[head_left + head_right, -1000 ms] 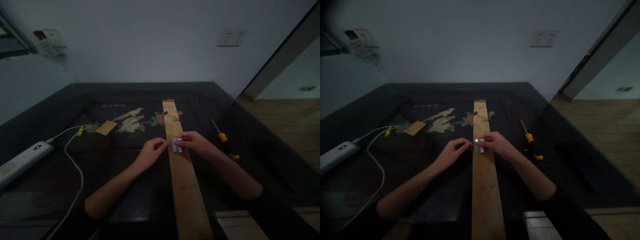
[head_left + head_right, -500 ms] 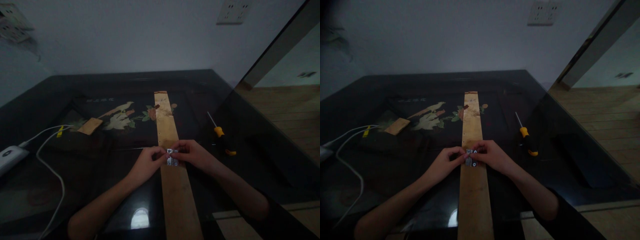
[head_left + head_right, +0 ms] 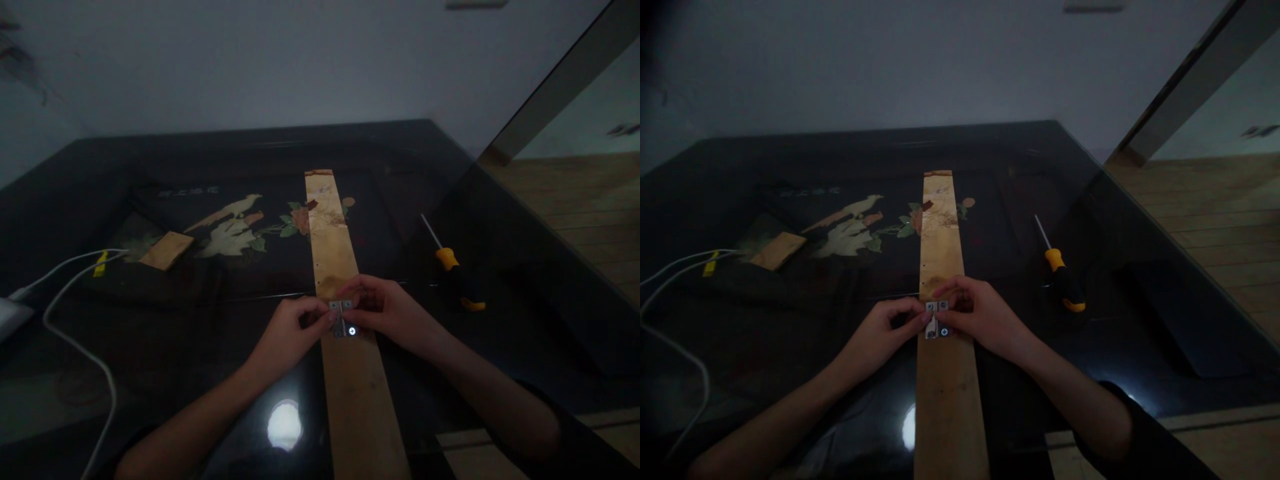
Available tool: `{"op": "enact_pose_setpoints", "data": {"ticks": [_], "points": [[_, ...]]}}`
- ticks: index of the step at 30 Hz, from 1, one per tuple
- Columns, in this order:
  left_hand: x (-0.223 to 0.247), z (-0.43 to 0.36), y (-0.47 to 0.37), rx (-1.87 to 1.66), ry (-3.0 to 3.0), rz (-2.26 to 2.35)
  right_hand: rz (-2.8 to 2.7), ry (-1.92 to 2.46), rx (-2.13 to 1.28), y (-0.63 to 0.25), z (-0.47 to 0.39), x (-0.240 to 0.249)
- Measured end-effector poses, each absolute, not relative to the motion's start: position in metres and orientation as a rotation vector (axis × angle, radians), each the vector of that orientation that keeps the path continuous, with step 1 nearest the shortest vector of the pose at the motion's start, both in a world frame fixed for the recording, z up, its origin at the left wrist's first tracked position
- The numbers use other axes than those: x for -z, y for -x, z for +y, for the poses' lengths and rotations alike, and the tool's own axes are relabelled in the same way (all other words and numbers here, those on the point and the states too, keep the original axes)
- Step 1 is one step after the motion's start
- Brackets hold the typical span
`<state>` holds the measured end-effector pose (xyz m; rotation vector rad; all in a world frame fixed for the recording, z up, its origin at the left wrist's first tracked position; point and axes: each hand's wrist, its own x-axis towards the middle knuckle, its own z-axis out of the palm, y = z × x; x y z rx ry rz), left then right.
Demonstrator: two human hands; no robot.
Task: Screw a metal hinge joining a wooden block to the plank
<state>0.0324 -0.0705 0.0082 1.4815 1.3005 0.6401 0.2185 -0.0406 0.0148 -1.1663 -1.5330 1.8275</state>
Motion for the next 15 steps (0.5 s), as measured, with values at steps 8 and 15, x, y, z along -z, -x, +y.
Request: {"op": "enact_pose_setpoints", "data": {"ticks": [8,15], "points": [[-0.0054,-0.069,-0.0316,-0.643,-1.463,1.33,-1.434,1.118,-1.926,-0.2175,-0.0411,-0.0143],[-0.0047,-0.0693,-0.0326,-0.631,-1.484,1.327,-1.463,1.143,-1.892,-0.2163,-0.0405,-0.0135]]}}
